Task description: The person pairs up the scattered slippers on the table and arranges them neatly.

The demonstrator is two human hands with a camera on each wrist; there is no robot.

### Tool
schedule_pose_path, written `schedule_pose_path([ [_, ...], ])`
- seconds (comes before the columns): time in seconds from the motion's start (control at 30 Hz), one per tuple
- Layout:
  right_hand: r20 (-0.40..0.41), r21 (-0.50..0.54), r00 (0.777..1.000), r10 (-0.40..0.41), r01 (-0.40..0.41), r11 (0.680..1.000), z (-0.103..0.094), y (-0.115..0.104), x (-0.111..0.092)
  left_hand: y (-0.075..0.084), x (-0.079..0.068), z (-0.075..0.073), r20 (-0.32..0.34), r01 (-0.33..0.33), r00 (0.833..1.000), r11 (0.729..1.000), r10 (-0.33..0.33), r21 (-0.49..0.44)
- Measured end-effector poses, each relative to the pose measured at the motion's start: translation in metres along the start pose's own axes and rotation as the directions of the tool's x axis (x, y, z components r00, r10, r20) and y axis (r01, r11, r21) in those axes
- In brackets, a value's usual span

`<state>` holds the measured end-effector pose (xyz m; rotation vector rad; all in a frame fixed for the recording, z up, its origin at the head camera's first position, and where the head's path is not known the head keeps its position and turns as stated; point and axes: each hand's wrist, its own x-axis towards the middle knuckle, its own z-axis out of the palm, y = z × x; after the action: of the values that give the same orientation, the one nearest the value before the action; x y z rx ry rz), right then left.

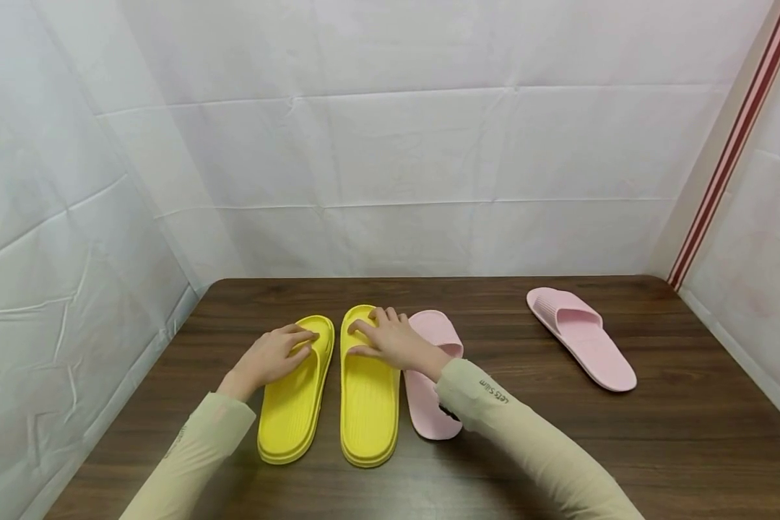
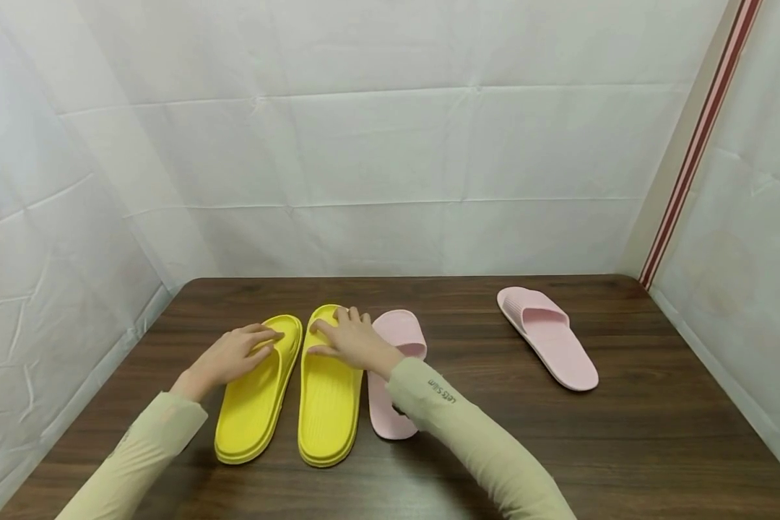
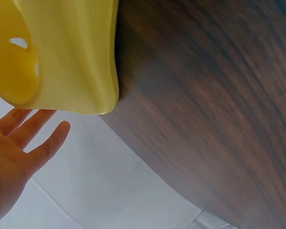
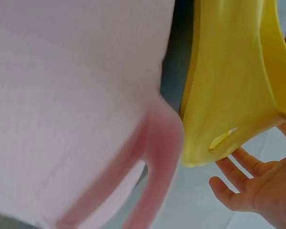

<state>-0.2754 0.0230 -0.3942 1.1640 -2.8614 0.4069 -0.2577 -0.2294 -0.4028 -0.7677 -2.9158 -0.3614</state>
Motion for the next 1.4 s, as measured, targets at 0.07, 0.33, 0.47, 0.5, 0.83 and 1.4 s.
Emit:
schedule_pose_path([
  [0.07,0.009,0.009,1.0,0.015,-0.015,1.0,0.003,-0.001,0.002,0.001,0.001,-0.001,0.0,-0.003,1.0,1.0,0.003,0.007],
  [0.33,0.051,0.019,0.996,0.076,-0.077,0.997,0.012,-0.002,0.005,0.004,-0.001,-0.002,-0.012,-0.012,1.0,1.0,0.012,0.01],
  [0.47,0.061,0.019,0.995,0.085,-0.086,0.996,0.015,-0.002,0.006,0.004,-0.002,-0.002,-0.022,-0.013,1.0,1.0,0.014,0.011],
  [0.5,0.062,0.024,0.994,0.085,-0.087,0.996,0.015,-0.002,0.006,0.005,-0.002,-0.002,-0.026,-0.015,1.0,1.0,0.015,0.011],
  [0.83,0.12,0.051,0.985,0.121,-0.128,0.99,0.013,-0.007,0.001,0.006,-0.003,-0.005,0.012,0.019,1.0,1.0,-0.019,-0.024],
  [1.4,0.045,-0.312,0.999,0.031,-0.016,0.95,0.013,-0.055,-0.048,0.031,-0.051,-0.012,-0.056,-0.014,0.998,1.0,0.014,0.011],
])
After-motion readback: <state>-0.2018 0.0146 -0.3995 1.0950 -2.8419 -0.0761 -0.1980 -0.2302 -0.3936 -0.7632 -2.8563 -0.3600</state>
